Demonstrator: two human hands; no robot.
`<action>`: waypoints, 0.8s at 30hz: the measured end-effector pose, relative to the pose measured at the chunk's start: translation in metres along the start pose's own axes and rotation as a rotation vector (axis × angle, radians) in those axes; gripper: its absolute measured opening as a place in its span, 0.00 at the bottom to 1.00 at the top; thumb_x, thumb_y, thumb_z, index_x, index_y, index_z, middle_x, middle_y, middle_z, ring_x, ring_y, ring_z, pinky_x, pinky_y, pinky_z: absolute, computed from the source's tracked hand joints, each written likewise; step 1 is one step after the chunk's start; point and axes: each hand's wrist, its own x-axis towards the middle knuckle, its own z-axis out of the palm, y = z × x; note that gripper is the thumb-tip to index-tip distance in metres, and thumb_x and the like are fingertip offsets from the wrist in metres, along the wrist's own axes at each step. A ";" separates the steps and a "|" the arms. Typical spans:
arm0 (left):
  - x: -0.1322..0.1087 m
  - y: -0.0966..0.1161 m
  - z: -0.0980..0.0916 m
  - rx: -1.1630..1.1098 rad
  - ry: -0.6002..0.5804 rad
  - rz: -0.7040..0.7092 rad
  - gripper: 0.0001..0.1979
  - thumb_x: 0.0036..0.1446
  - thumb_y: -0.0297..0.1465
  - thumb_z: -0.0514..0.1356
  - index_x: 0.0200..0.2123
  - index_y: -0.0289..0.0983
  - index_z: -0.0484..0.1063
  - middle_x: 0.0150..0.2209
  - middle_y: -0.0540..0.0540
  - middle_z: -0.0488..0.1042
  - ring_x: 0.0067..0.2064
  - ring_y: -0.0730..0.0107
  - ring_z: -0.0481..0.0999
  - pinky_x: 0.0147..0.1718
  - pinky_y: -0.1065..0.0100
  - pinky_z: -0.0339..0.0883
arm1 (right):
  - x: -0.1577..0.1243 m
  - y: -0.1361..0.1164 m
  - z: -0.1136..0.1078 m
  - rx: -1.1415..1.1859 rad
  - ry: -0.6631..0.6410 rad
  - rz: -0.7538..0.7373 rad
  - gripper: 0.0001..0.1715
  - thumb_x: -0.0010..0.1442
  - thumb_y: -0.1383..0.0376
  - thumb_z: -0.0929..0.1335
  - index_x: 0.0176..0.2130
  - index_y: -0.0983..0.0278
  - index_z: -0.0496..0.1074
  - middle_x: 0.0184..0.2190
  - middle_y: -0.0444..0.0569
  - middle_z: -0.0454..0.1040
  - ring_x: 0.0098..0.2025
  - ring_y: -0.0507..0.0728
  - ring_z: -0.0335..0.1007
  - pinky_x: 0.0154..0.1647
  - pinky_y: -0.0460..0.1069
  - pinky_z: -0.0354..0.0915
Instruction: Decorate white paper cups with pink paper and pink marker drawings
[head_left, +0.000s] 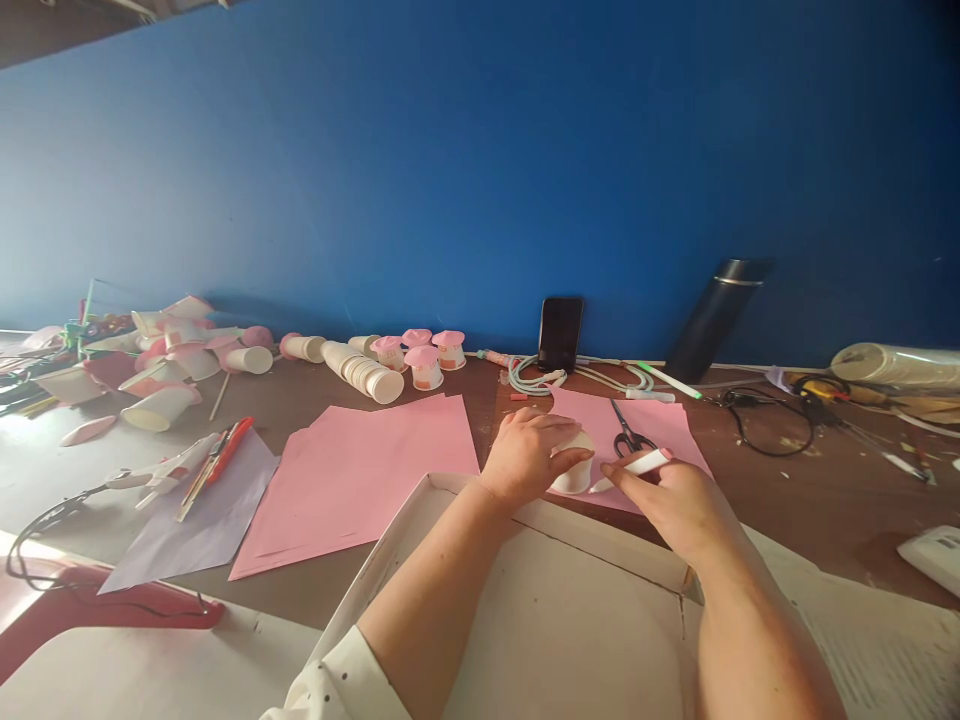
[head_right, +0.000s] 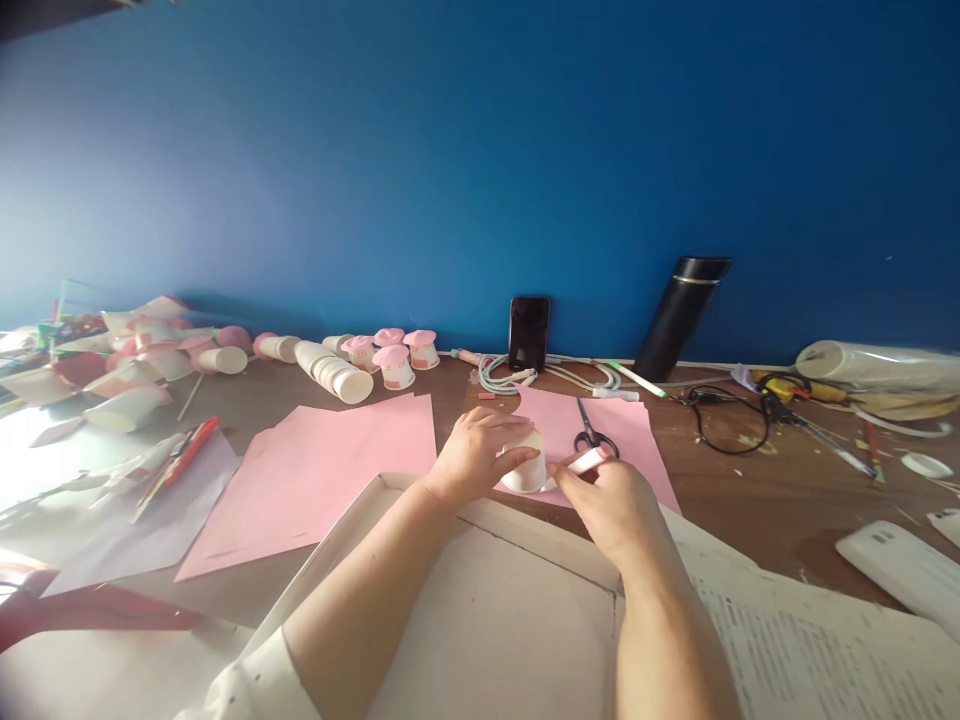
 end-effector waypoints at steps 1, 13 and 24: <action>0.000 0.000 0.000 -0.012 -0.007 0.010 0.20 0.61 0.47 0.52 0.48 0.46 0.74 0.51 0.50 0.75 0.51 0.63 0.69 0.54 0.61 0.59 | 0.000 0.000 0.000 -0.006 -0.002 0.009 0.24 0.50 0.42 0.65 0.30 0.57 0.76 0.18 0.44 0.70 0.20 0.55 0.66 0.20 0.47 0.57; 0.000 0.001 0.001 -0.105 -0.018 0.058 0.19 0.60 0.45 0.53 0.47 0.41 0.73 0.50 0.45 0.75 0.50 0.62 0.72 0.52 0.60 0.61 | 0.000 -0.004 -0.001 -0.056 0.017 0.052 0.22 0.50 0.44 0.64 0.28 0.58 0.74 0.19 0.45 0.70 0.22 0.55 0.65 0.21 0.47 0.57; 0.000 0.000 0.010 -0.092 0.058 0.084 0.20 0.60 0.46 0.53 0.47 0.40 0.73 0.49 0.45 0.75 0.48 0.62 0.71 0.50 0.60 0.62 | 0.000 -0.005 0.000 -0.097 -0.020 0.066 0.26 0.52 0.41 0.61 0.29 0.58 0.73 0.21 0.45 0.70 0.23 0.55 0.64 0.23 0.47 0.56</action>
